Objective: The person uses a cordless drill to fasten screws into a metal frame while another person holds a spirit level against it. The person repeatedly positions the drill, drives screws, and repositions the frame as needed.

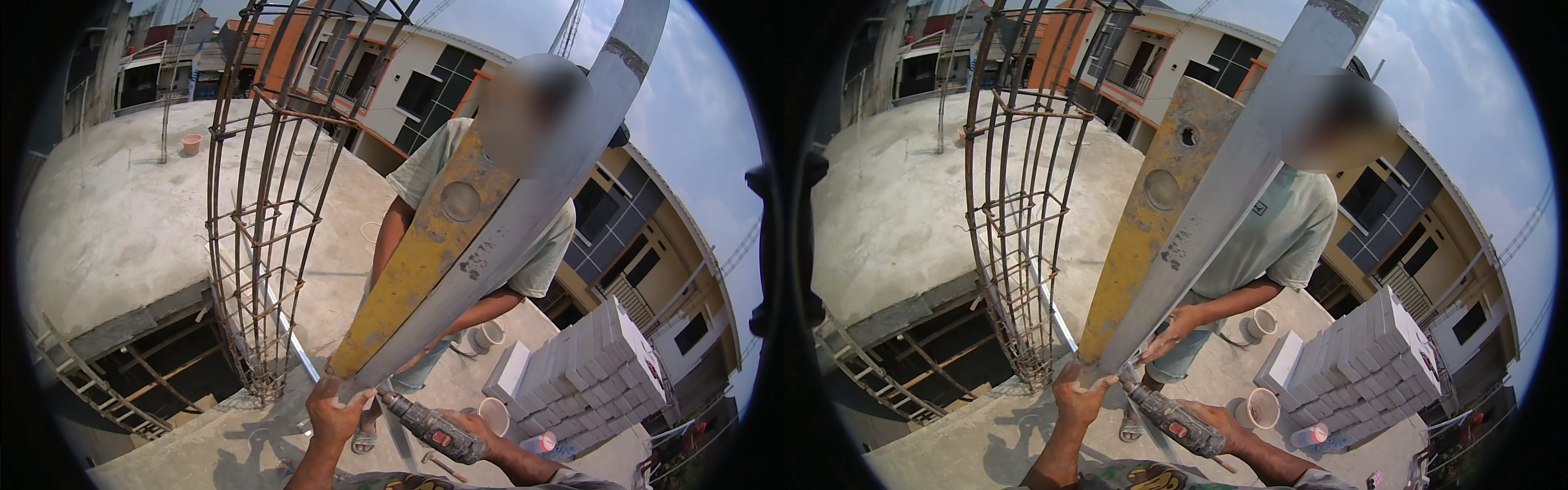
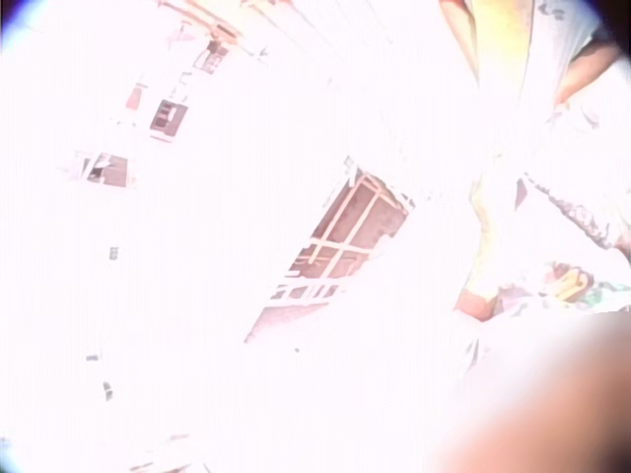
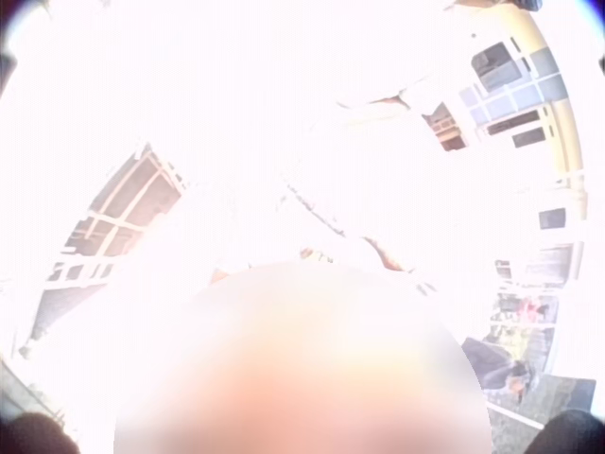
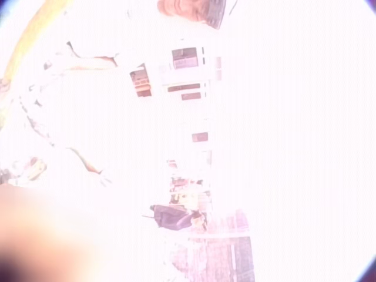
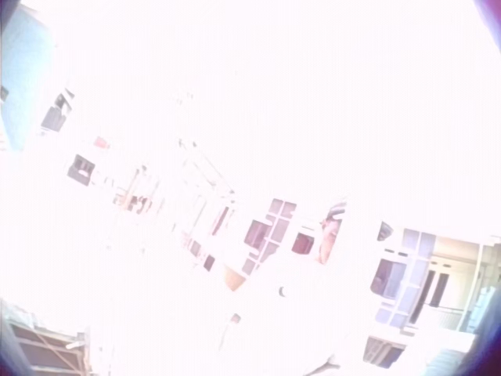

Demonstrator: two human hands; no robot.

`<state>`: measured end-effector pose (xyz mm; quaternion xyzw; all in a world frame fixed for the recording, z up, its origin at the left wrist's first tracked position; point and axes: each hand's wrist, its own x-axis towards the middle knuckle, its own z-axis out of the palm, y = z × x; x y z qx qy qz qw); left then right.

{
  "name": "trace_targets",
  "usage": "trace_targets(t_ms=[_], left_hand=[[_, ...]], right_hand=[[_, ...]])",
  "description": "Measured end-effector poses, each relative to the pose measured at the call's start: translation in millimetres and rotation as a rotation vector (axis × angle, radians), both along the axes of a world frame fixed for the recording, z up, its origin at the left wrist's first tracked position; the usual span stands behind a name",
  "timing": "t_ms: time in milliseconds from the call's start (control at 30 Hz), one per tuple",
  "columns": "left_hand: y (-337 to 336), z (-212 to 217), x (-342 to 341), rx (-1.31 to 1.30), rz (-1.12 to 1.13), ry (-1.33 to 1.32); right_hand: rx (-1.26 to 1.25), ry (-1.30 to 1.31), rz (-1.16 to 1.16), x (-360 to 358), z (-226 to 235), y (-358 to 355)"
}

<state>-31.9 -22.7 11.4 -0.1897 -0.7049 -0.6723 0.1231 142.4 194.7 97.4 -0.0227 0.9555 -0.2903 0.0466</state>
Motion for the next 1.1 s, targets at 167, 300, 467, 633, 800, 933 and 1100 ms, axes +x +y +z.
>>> trace_targets(t_ms=[167,300,467,633,800,933,1100], left_hand=[[1,-4,-2,0.029,0.024,0.060],[0,-6,-3,-0.063,0.018,0.071],[-3,-8,-8,-0.010,-0.038,0.041],[-5,-7,-17,-0.034,-0.071,0.105],[-7,-3,-22,-0.041,-0.113,0.189],[-12,-1,-24,-0.087,-0.148,0.201],[-11,-6,-33,-0.068,-0.177,0.247]], right_hand=[[-0.026,-0.115,-0.084,2,-3,1],[-0.069,-0.055,-0.051,4,-8,3],[0.001,0.073,0.024,3,-9,5],[0.060,0.112,-0.033,3,-3,-3],[-0.043,0.256,-0.108,6,-1,-13],[-0.004,0.307,-0.152,8,1,-20],[0.025,0.282,-0.202,5,14,-35]])
